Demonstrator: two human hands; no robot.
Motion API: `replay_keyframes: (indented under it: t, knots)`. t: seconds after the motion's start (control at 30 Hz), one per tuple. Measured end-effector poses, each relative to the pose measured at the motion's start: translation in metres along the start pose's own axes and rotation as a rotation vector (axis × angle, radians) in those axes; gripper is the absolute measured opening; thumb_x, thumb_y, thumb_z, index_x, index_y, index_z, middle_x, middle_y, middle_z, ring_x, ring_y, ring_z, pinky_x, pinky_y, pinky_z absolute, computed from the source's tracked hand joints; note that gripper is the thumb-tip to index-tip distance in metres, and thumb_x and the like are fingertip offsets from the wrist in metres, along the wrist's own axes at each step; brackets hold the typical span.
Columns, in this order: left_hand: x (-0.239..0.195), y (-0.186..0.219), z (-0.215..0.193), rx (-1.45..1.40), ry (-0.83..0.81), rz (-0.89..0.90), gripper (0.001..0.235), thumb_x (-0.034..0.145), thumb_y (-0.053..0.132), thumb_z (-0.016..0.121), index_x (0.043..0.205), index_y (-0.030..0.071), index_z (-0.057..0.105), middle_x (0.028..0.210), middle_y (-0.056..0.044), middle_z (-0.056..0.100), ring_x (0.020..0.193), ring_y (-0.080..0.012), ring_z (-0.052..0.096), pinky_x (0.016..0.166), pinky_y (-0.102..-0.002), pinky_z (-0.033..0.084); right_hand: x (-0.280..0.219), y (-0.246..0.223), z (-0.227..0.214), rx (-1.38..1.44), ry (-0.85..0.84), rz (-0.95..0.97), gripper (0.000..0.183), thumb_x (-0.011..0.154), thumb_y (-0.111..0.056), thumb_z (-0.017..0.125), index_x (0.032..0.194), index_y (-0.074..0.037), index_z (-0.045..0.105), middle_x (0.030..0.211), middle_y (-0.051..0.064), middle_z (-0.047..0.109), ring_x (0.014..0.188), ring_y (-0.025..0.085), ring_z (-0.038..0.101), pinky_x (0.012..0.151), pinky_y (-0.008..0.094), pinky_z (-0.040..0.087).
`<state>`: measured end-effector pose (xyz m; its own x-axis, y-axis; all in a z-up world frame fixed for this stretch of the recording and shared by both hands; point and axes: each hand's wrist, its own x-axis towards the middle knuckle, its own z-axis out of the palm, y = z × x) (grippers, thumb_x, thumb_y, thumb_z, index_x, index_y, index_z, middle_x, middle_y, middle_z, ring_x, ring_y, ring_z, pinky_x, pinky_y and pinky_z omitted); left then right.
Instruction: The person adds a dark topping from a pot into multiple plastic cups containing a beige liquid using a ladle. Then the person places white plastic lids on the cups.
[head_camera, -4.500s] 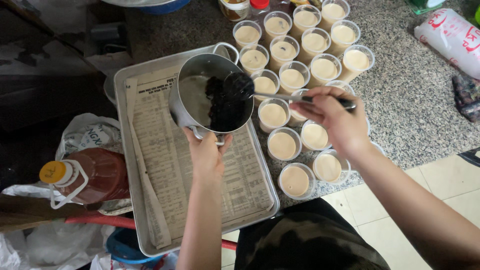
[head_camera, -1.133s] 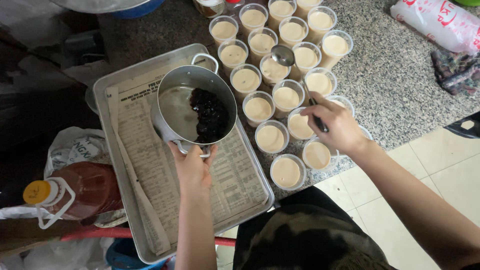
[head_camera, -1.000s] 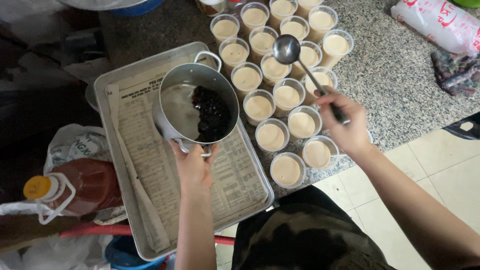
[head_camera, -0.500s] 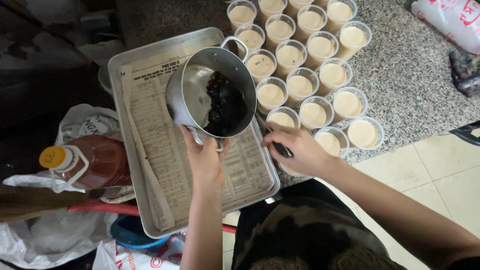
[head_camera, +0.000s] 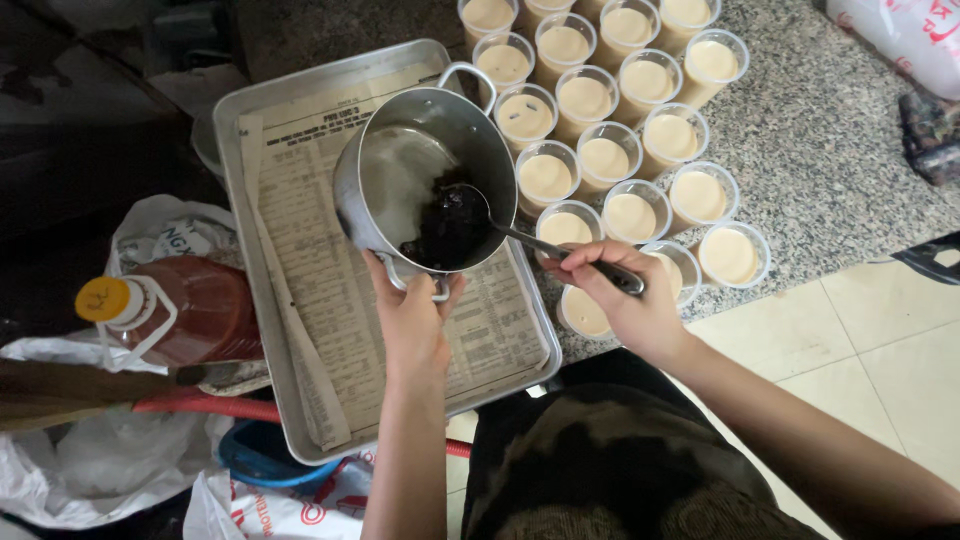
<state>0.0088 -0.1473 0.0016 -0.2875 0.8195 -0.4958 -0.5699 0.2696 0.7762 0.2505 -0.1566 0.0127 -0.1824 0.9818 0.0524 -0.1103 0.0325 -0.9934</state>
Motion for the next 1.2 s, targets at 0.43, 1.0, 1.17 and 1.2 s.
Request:
replay_keyframes:
  t: [0.43, 1.0, 1.17, 1.2]
  knots:
    - [0.004, 0.003, 0.013, 0.006, -0.027, -0.03, 0.095, 0.087, -0.008, 0.045, 0.163, 0.034, 0.007, 0.136, -0.012, 0.055, 0.092, -0.0231, 0.066, 0.084, -0.041, 0.063, -0.002, -0.029, -0.014, 0.373, 0.262, 0.198, 0.013, 0.101, 0.001, 0.05, 0.105, 0.007, 0.061, 0.112, 0.025, 0.07, 0.113, 0.042, 0.071, 0.105, 0.049, 0.056]
    - [0.02, -0.009, 0.003, -0.019, 0.049, -0.078, 0.101, 0.085, -0.01, 0.046, 0.163, 0.035, 0.0, 0.151, -0.01, 0.041, 0.109, -0.0249, 0.059, 0.092, -0.046, 0.062, -0.009, 0.0, -0.052, -0.212, 0.306, -0.103, 0.009, 0.105, 0.004, 0.057, 0.107, 0.006, 0.065, 0.119, 0.016, 0.071, 0.121, 0.024, 0.069, 0.106, 0.033, 0.053]
    - [0.017, -0.006, 0.006, -0.033, 0.05, -0.096, 0.1, 0.085, -0.01, 0.046, 0.163, 0.033, -0.001, 0.151, -0.012, 0.042, 0.109, -0.0278, 0.062, 0.091, -0.045, 0.062, -0.011, 0.011, -0.055, -0.24, 0.302, -0.119, 0.011, 0.105, 0.004, 0.055, 0.109, 0.003, 0.066, 0.122, 0.015, 0.07, 0.124, 0.022, 0.068, 0.108, 0.032, 0.051]
    - [0.016, -0.004, 0.007, -0.036, 0.049, -0.103, 0.101, 0.084, -0.01, 0.045, 0.163, 0.033, -0.001, 0.151, -0.013, 0.043, 0.108, -0.0287, 0.062, 0.091, -0.045, 0.062, -0.012, 0.01, -0.055, -0.265, 0.291, -0.138, 0.012, 0.105, 0.004, 0.055, 0.11, 0.003, 0.066, 0.124, 0.015, 0.07, 0.125, 0.022, 0.067, 0.109, 0.032, 0.051]
